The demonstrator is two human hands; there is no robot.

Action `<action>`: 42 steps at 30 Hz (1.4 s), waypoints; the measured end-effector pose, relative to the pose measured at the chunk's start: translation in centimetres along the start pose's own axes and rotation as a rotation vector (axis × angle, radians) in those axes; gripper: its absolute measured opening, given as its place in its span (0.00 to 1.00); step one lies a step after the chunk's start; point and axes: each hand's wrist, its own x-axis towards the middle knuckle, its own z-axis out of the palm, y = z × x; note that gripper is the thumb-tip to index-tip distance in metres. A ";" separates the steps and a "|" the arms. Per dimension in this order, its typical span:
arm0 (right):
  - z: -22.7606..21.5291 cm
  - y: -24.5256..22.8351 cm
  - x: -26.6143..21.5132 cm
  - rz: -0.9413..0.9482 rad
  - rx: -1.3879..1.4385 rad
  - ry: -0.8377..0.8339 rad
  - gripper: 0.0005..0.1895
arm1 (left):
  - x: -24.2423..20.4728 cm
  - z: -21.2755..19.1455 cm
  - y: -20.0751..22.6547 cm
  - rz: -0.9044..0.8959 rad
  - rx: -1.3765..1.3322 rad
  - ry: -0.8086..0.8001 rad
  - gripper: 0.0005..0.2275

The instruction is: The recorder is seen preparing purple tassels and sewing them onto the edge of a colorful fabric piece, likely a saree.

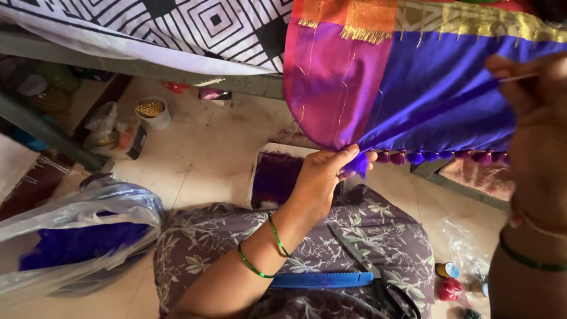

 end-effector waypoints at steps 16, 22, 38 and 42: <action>-1.0 5.1 -22.4 0.897 -0.001 -0.038 0.18 | -0.8 -0.5 -0.4 0.977 1.096 0.085 0.06; 11.0 -0.4 -14.0 0.558 -0.409 -0.344 0.23 | -0.1 -1.0 -4.3 -0.038 -0.151 -0.089 0.07; 14.2 -2.7 2.3 -0.122 -0.645 -0.109 0.03 | 0.0 -1.7 -2.8 0.344 0.610 0.116 0.07; 11.7 -1.7 1.0 0.059 -0.309 -0.043 0.03 | -0.3 -1.0 -1.9 0.306 0.670 0.158 0.07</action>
